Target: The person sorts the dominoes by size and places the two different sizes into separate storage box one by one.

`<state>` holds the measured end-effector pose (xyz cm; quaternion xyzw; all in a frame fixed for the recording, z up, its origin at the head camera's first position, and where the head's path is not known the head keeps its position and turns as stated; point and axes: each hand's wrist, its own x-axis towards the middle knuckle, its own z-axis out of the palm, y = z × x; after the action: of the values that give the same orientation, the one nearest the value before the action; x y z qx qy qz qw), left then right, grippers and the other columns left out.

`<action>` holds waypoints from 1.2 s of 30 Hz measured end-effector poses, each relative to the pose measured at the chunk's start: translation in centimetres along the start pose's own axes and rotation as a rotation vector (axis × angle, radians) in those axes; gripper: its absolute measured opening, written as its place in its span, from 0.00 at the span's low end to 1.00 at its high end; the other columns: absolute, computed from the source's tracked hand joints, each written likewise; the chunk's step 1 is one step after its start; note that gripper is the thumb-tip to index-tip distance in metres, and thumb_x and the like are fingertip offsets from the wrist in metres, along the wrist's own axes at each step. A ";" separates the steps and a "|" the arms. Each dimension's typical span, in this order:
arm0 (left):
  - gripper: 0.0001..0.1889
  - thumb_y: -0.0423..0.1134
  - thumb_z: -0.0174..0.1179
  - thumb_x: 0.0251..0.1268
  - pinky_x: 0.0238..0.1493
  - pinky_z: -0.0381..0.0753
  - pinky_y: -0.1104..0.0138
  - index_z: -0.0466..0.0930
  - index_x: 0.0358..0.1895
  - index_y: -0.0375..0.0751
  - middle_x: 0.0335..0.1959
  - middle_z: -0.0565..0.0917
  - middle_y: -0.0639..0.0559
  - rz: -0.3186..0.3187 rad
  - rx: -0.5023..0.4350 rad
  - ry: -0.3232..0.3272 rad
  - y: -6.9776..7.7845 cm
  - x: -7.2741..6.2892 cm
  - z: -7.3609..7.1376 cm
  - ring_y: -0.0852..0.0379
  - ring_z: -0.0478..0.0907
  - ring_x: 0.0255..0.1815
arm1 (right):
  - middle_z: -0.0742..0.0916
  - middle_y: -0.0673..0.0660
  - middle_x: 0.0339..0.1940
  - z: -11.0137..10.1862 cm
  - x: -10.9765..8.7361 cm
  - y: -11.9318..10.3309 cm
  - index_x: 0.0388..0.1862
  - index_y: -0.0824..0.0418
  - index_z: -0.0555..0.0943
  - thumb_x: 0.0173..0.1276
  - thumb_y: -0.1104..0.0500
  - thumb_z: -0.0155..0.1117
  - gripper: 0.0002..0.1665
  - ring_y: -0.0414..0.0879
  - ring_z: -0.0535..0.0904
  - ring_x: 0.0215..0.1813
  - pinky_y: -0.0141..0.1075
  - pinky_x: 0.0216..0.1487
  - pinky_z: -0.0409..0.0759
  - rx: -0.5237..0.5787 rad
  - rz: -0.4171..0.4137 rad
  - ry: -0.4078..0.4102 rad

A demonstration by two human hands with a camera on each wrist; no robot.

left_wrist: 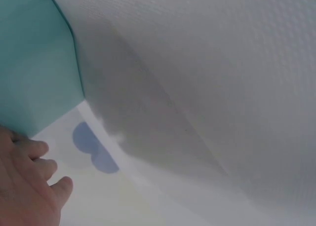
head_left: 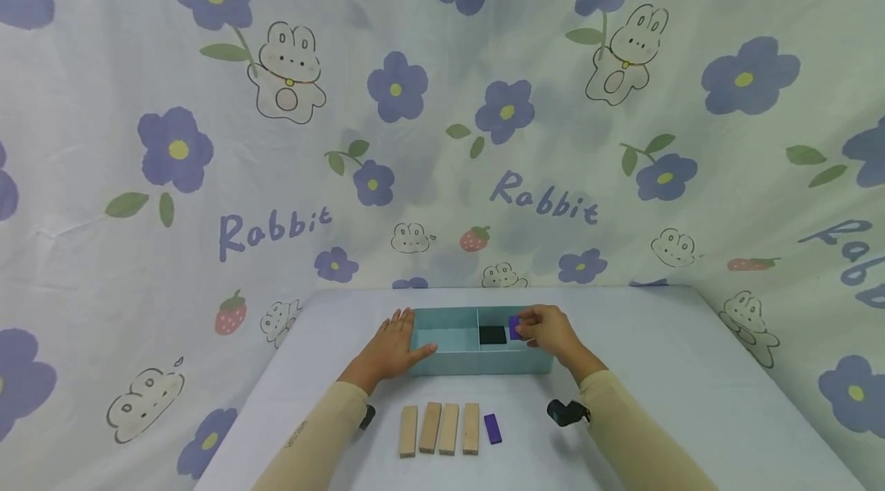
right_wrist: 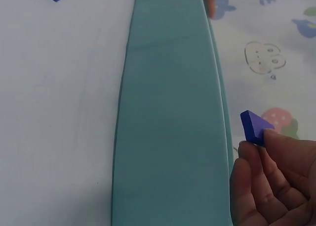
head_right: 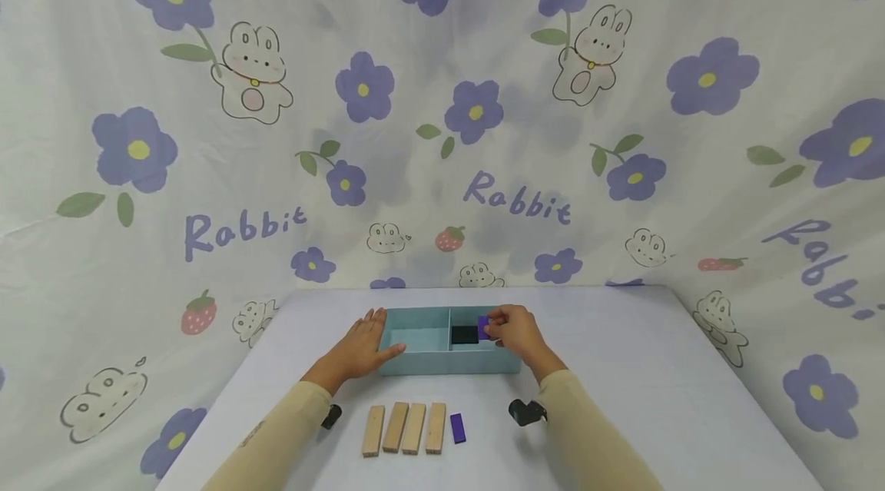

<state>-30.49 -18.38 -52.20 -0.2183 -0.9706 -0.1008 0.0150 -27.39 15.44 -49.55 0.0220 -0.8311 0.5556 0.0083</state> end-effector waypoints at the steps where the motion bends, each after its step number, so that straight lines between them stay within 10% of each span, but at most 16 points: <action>1: 0.54 0.73 0.42 0.65 0.72 0.47 0.46 0.46 0.75 0.27 0.76 0.52 0.33 -0.001 0.001 0.000 0.0 0.0 0.0 0.38 0.44 0.76 | 0.86 0.57 0.34 0.0 0.2 0.0 0.49 0.71 0.81 0.63 0.70 0.67 0.14 0.49 0.84 0.35 0.41 0.36 0.84 0.001 0.008 -0.003; 14: 0.56 0.77 0.38 0.63 0.72 0.47 0.46 0.46 0.76 0.28 0.76 0.51 0.34 0.003 0.018 0.003 0.0 -0.2 0.0 0.38 0.44 0.77 | 0.86 0.59 0.36 0.8 2.1 0.7 0.52 0.74 0.80 0.63 0.70 0.66 0.18 0.47 0.84 0.35 0.39 0.35 0.84 -0.078 0.041 -0.017; 36: 0.56 0.76 0.39 0.63 0.72 0.46 0.45 0.46 0.75 0.26 0.76 0.52 0.33 0.014 -0.005 0.004 -0.1 0.0 0.0 0.37 0.45 0.76 | 0.87 0.63 0.42 3.3 3.7 0.1 0.43 0.69 0.86 0.61 0.67 0.66 0.11 0.58 0.83 0.46 0.50 0.48 0.80 -0.559 0.060 0.077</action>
<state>-30.49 -18.48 -52.21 -0.2248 -0.9687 -0.1034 0.0173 -31.10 12.30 -50.76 -0.0271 -0.9515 0.3052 0.0291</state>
